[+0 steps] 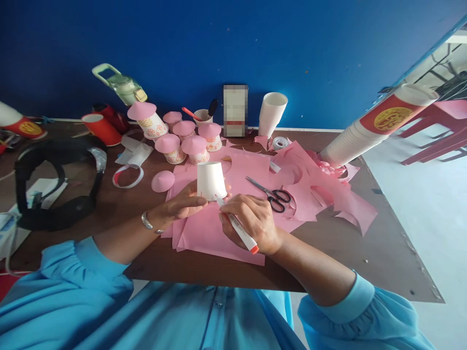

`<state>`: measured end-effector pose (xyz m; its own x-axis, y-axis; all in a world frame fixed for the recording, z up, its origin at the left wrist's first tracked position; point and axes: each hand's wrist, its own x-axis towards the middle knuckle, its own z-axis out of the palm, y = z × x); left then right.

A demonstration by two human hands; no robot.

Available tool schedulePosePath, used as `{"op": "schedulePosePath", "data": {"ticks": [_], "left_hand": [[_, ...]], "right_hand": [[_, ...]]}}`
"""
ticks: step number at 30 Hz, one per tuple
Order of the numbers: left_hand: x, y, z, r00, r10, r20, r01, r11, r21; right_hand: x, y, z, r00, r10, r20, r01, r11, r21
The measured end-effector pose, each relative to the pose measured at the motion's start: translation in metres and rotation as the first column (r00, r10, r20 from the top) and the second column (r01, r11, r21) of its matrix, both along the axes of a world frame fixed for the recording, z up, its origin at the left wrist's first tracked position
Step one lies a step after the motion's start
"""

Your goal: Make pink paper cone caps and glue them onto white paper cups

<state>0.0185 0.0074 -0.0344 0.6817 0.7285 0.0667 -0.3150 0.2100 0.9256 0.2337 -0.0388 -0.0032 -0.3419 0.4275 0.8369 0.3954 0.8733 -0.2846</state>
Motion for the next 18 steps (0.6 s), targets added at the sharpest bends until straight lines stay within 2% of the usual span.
{"op": "schedulePosePath", "data": {"ticks": [18], "left_hand": [[-0.0019,0.0011,-0.0052,0.999,0.003,-0.048,-0.001,0.999,0.035]], "right_hand": [[-0.0011,-0.0004,-0.0004,1.000,-0.018,0.022,0.019,1.000,-0.025]]}}
